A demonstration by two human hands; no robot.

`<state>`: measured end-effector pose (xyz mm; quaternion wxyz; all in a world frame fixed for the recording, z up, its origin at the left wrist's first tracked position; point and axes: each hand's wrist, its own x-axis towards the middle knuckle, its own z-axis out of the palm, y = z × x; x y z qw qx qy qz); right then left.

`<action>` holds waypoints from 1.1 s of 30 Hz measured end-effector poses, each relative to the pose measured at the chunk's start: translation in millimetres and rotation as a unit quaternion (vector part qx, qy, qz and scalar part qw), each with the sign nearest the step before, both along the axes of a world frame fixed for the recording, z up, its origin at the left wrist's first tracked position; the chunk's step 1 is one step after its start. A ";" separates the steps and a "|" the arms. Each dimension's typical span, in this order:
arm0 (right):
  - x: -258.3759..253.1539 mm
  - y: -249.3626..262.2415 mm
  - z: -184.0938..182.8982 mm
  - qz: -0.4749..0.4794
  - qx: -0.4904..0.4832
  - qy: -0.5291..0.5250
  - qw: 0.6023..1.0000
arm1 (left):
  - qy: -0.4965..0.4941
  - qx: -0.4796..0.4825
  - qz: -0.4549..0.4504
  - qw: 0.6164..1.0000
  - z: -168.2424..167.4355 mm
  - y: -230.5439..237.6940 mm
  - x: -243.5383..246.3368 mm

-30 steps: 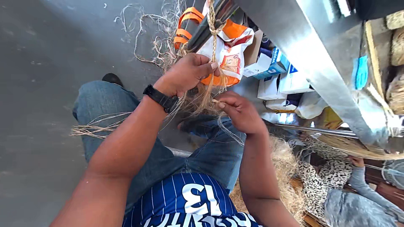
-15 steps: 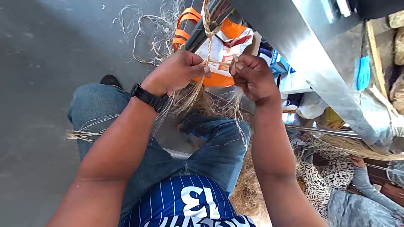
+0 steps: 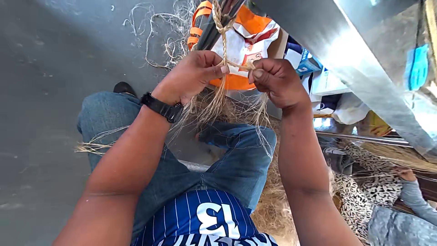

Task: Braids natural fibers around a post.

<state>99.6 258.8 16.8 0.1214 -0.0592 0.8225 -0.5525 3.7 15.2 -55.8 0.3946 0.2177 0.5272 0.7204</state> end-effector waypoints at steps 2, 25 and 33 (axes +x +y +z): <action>-1.6 1.7 0.5 0.004 -0.006 0.000 1.000 | -0.010 0.008 0.005 1.000 -2.0 2.7 0.4; 5.5 3.0 5.0 0.004 0.013 0.009 1.000 | 0.057 0.001 0.096 0.994 -4.6 8.1 -2.3; -1.1 3.1 11.0 0.019 0.033 0.021 0.999 | 0.054 -0.011 0.061 0.997 0.4 -1.7 -7.0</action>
